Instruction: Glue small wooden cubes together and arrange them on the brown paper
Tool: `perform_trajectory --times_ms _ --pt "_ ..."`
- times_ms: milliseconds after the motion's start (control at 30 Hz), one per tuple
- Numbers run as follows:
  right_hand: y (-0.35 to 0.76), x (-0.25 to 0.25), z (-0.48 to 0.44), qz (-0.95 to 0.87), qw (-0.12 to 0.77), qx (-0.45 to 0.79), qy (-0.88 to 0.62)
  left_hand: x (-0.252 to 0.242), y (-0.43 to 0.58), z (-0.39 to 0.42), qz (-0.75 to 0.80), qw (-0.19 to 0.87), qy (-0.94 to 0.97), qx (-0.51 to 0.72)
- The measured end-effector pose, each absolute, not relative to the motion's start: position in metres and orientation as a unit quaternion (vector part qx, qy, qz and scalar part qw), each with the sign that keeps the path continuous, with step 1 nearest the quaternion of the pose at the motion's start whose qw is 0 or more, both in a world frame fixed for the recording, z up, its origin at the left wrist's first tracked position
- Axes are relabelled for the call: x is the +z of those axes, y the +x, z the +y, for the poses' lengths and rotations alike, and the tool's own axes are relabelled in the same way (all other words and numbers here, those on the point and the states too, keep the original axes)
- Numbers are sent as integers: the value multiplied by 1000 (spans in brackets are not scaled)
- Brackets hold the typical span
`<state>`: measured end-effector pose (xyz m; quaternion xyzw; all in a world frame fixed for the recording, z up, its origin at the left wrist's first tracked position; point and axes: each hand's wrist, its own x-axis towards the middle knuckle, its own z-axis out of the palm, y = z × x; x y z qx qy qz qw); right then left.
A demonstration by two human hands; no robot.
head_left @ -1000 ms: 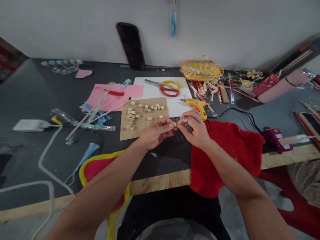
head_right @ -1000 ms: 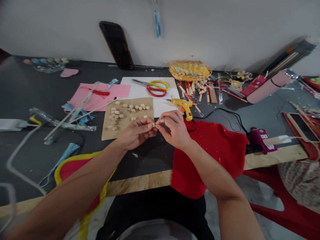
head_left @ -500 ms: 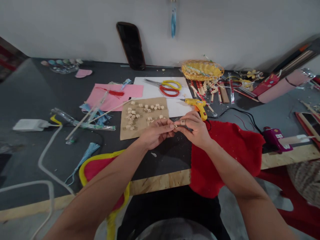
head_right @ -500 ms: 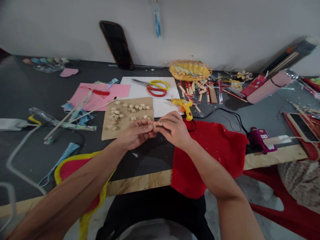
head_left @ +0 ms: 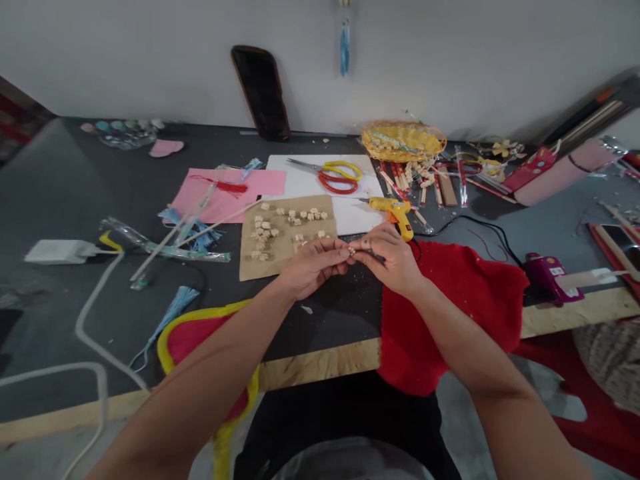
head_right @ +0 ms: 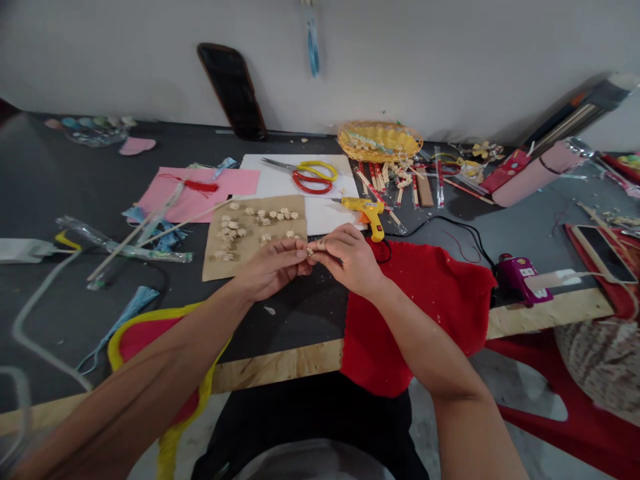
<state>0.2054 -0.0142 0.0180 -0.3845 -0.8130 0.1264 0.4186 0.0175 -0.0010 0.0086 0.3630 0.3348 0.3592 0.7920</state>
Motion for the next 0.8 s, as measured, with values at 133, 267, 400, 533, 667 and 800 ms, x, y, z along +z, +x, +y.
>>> perform_trajectory --times_ms 133,267,400,533,667,800 --pt "206 17 -15 -821 401 127 -387 7 18 -1 336 788 364 365" --pt "206 17 -15 -823 397 119 -387 8 18 -1 339 793 356 360" --pt "206 18 -15 -829 405 102 -372 7 17 -1 330 796 361 357" --pt "205 19 -15 -833 394 105 -373 5 16 -1 329 792 367 360" --pt "206 17 -14 -836 391 93 -374 5 18 -1 338 776 387 365" --pt "207 17 -14 -840 382 85 -375 4 18 -1 347 763 402 368"
